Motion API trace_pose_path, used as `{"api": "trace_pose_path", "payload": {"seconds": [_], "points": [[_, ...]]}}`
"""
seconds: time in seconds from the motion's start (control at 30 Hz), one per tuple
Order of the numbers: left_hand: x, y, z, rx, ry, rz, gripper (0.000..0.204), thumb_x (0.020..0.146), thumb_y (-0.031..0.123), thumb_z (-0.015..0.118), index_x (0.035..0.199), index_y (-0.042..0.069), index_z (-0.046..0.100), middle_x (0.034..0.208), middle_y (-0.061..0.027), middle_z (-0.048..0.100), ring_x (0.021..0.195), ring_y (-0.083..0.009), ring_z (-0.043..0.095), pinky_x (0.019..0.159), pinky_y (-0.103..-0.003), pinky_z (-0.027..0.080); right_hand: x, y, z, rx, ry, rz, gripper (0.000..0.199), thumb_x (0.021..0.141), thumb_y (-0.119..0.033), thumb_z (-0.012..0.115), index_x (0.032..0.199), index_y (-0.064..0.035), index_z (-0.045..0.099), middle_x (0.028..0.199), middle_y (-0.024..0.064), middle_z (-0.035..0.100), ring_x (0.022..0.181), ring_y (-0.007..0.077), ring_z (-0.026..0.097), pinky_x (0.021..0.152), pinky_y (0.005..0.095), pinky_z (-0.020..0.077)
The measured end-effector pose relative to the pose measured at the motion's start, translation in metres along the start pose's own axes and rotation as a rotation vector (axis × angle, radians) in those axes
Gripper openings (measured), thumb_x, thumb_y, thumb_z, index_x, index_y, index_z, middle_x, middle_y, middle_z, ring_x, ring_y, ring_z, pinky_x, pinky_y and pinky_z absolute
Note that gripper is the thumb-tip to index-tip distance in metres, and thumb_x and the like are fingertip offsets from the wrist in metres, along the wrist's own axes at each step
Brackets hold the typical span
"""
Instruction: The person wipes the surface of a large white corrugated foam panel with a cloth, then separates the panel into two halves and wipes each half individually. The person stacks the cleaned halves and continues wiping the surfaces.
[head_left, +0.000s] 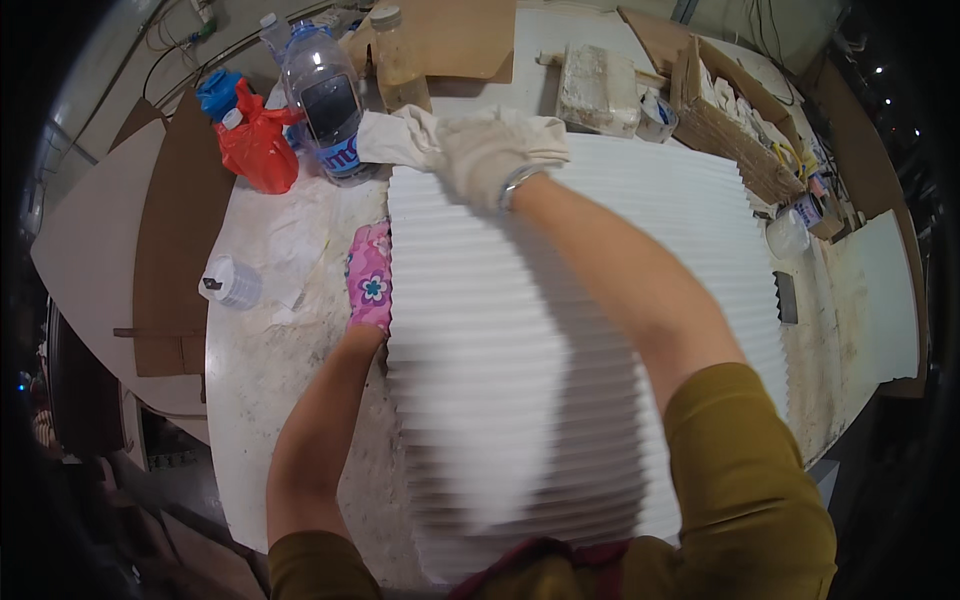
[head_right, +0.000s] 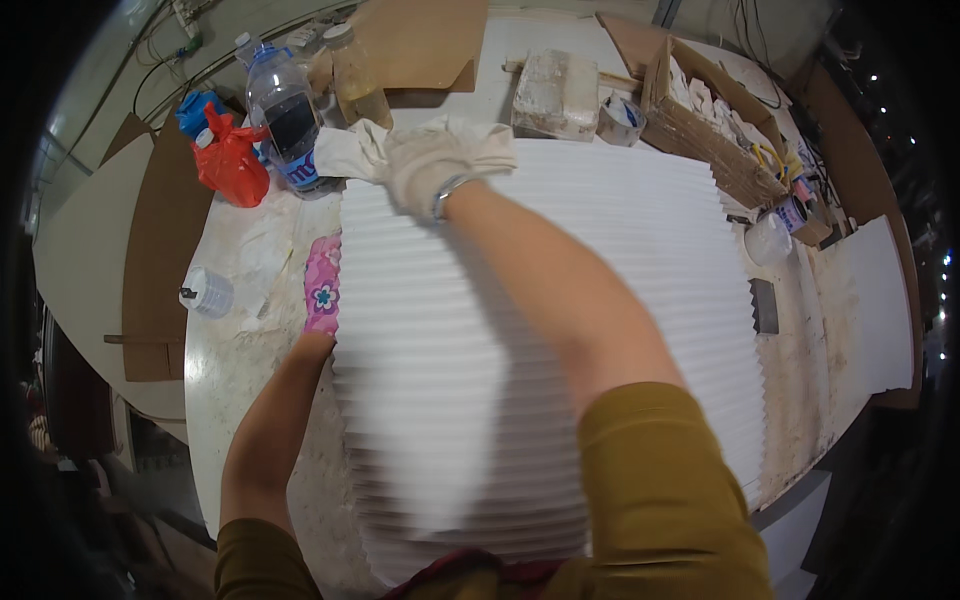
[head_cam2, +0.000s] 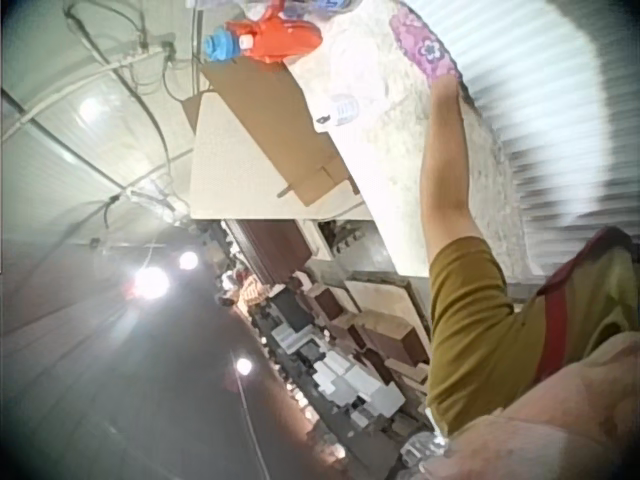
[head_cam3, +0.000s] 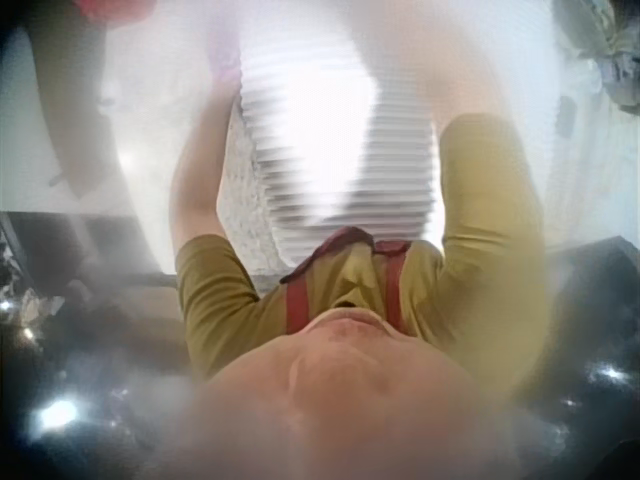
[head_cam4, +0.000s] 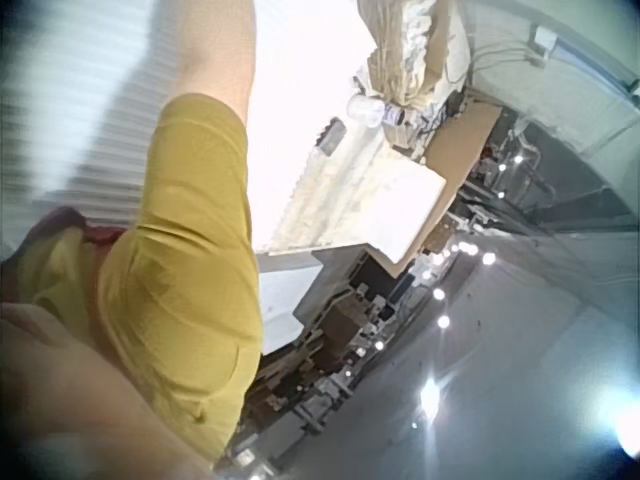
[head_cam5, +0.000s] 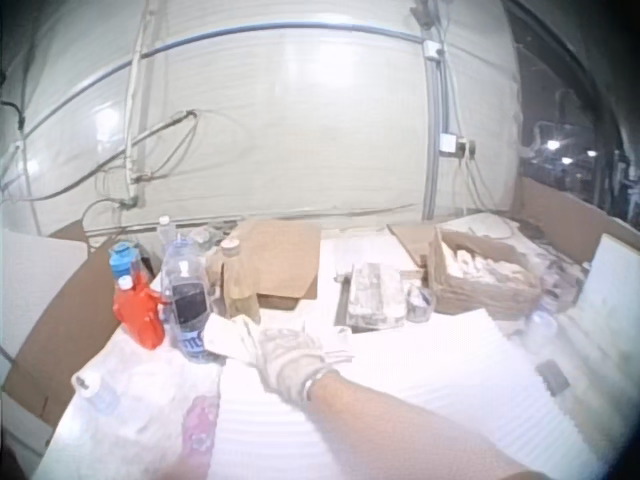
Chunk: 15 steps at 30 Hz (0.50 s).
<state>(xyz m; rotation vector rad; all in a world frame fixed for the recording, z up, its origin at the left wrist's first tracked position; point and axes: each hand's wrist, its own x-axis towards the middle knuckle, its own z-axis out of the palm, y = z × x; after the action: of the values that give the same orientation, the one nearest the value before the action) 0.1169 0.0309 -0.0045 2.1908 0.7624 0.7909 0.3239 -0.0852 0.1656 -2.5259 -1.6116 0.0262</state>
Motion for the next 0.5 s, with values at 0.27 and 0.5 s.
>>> {"api": "trace_pose_path", "payload": {"seconds": [0.27,0.5], "points": [[-0.017,0.021,-0.002,-0.102,0.028,-0.057,0.026,0.103,0.018,0.048,0.116,0.003,0.065,0.11,-0.015,0.066,0.104,-0.0309,0.061,0.091,-0.04,0.049,-0.076,0.105,-0.025,-0.187,0.121,0.166,0.037,0.103,-0.027,0.053,0.13,-0.0061,0.064,0.111,0.0206,0.068,0.103,0.0261,0.07,0.096,0.0472,0.0529],[-0.002,0.011,-0.001,-0.065,-0.032,0.022,0.026,0.104,0.013,0.046,0.116,0.003,0.066,0.108,-0.0141,0.067,0.101,-0.0285,0.063,0.089,-0.037,0.051,0.019,-0.027,0.019,0.099,0.211,-0.205,0.033,0.094,-0.028,0.057,0.098,-0.0012,0.075,0.11,0.0226,0.075,0.107,0.0325,0.072,0.096,0.043,0.053]]}}
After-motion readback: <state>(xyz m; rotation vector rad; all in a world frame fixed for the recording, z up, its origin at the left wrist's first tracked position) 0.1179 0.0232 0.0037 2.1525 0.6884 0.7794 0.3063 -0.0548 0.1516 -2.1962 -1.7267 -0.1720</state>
